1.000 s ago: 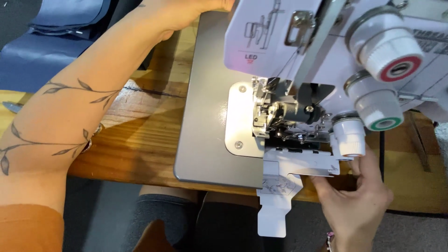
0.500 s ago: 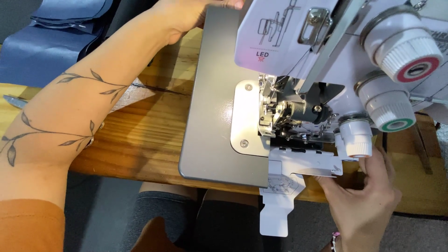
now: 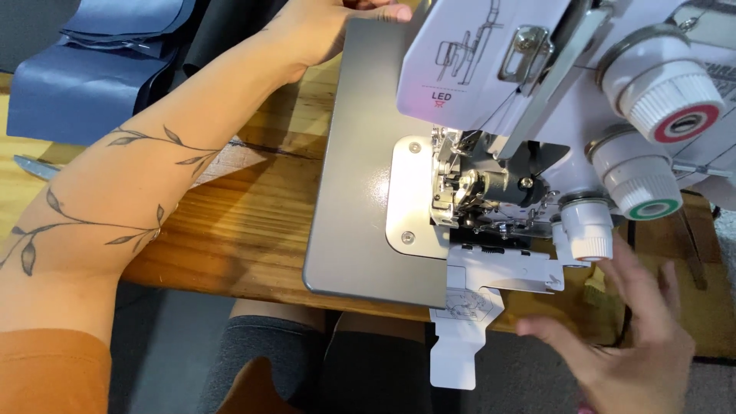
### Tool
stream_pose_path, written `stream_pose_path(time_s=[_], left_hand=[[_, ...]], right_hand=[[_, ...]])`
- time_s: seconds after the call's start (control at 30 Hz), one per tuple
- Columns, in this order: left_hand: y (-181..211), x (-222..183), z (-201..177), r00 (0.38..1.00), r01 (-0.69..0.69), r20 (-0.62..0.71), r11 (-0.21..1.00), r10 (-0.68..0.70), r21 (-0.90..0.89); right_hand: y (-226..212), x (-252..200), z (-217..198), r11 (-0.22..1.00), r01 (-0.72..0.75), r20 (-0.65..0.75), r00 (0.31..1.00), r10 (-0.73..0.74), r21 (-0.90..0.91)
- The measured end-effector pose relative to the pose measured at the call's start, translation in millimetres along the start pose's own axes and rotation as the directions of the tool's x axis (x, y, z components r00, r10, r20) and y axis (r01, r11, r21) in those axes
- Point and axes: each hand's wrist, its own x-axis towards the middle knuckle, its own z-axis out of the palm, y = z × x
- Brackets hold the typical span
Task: A person performs maintenance on a serger sewing machine by cleaning it with a small brush and threading it, then tests it by sewing fabric.
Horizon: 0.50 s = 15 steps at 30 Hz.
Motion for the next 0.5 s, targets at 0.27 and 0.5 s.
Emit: stream_pose_path(time_s=[0.27, 0.5], left_hand=[[-6.9, -10.2, -4.2, 0.994, -0.107, -0.021, 0.994, 0.108, 0.024], [7.6, -3.4, -6.1, 0.96, -0.281, -0.011, 0.959, 0.281, -0.024]], right_hand=[[12.1, -5.7, 7.3, 0.99, 0.105, -0.187, 0.979, -0.086, 0.095], [42.1, -18.1, 38.9, 0.97, 0.202, -0.499, 0.859, -0.111, 0.132]])
